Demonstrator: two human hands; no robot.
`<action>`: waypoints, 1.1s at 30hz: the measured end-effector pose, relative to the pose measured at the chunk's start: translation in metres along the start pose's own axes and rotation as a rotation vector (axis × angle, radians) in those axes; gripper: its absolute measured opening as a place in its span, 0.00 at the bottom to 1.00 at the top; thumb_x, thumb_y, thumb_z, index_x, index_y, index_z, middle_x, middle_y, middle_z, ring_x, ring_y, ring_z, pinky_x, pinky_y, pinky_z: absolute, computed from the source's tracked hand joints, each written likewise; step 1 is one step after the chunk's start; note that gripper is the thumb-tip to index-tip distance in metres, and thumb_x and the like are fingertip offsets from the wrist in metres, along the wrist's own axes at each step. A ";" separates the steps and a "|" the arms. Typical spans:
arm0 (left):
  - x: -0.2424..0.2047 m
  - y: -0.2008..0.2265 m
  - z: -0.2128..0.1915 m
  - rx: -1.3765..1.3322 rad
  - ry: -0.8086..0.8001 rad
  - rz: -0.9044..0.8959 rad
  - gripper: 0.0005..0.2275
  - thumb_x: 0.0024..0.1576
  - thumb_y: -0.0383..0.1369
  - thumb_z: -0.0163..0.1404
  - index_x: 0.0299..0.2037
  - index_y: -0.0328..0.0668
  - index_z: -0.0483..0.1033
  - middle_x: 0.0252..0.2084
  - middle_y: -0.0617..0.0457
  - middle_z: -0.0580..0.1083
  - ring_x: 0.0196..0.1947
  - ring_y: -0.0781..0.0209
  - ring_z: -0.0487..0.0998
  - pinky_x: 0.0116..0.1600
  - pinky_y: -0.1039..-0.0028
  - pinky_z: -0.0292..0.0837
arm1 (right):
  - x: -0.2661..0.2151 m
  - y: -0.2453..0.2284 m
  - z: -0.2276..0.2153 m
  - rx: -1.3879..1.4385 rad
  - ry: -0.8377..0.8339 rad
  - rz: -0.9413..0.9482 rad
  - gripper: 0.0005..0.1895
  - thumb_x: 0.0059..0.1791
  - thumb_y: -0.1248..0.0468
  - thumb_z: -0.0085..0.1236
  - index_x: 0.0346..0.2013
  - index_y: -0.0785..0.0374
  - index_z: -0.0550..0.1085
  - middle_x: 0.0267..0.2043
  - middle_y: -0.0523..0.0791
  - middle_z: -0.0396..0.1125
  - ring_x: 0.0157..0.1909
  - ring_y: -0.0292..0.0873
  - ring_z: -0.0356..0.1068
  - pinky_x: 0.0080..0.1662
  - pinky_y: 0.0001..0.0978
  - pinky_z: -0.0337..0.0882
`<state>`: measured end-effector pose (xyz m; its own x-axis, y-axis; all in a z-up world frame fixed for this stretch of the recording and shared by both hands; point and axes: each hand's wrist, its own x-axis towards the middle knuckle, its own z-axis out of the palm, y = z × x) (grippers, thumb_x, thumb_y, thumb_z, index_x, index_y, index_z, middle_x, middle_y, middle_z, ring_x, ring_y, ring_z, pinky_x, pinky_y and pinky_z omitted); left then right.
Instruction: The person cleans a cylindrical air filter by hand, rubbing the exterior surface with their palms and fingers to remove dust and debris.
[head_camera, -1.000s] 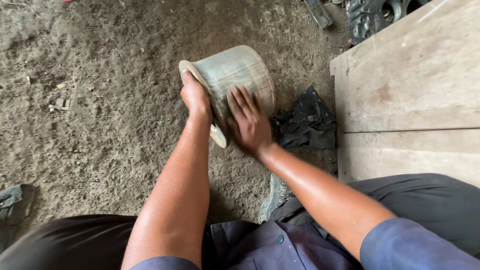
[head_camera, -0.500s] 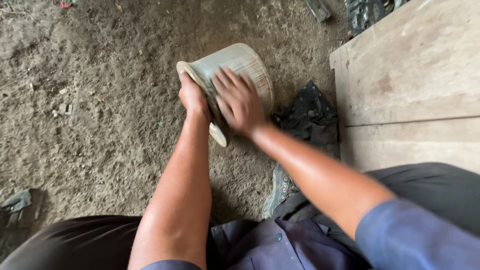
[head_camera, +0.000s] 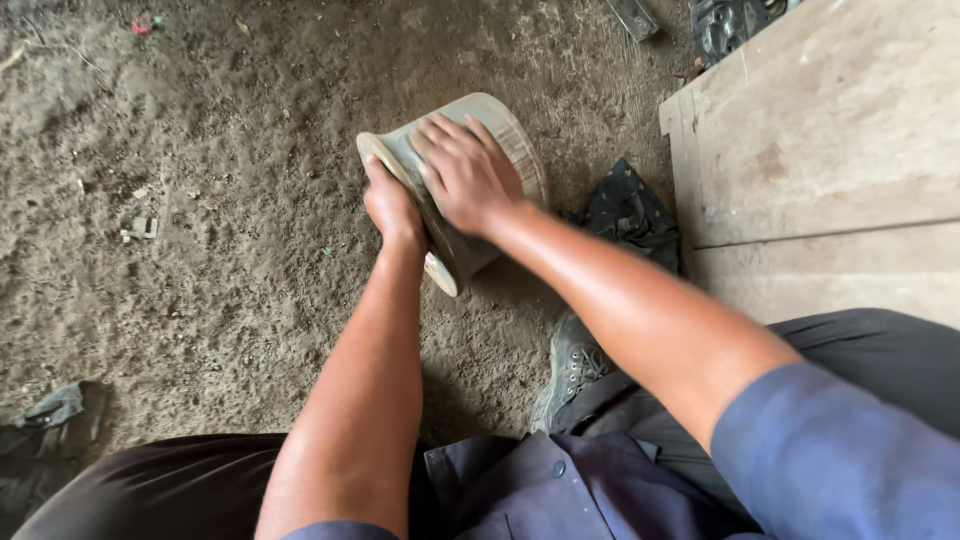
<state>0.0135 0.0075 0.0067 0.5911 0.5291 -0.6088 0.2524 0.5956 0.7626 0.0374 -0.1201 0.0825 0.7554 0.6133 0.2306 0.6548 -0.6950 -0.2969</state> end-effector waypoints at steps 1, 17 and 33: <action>-0.009 -0.004 -0.003 -0.028 -0.037 0.008 0.32 0.62 0.54 0.38 0.51 0.22 0.77 0.47 0.38 0.80 0.43 0.52 0.81 0.51 0.62 0.76 | 0.023 0.003 0.009 0.066 -0.059 0.034 0.26 0.60 0.54 0.37 0.71 0.61 0.63 0.70 0.53 0.63 0.75 0.54 0.56 0.74 0.53 0.47; 0.002 0.040 0.013 -0.091 0.006 -0.219 0.32 0.59 0.55 0.39 0.56 0.28 0.74 0.53 0.40 0.78 0.48 0.47 0.79 0.54 0.56 0.74 | -0.113 -0.028 -0.010 -0.052 0.100 -0.005 0.27 0.59 0.56 0.41 0.71 0.64 0.63 0.75 0.55 0.55 0.78 0.59 0.52 0.76 0.58 0.46; -0.024 0.017 0.004 0.081 0.070 -0.004 0.32 0.62 0.54 0.40 0.48 0.22 0.78 0.46 0.39 0.80 0.43 0.51 0.79 0.50 0.60 0.75 | -0.068 -0.029 -0.015 -0.037 0.209 0.051 0.25 0.58 0.57 0.42 0.69 0.63 0.68 0.74 0.53 0.59 0.76 0.56 0.56 0.74 0.55 0.49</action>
<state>0.0067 0.0022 0.0355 0.5356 0.5691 -0.6239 0.3175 0.5489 0.7733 -0.0322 -0.1471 0.0890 0.7733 0.4882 0.4047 0.6129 -0.7390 -0.2797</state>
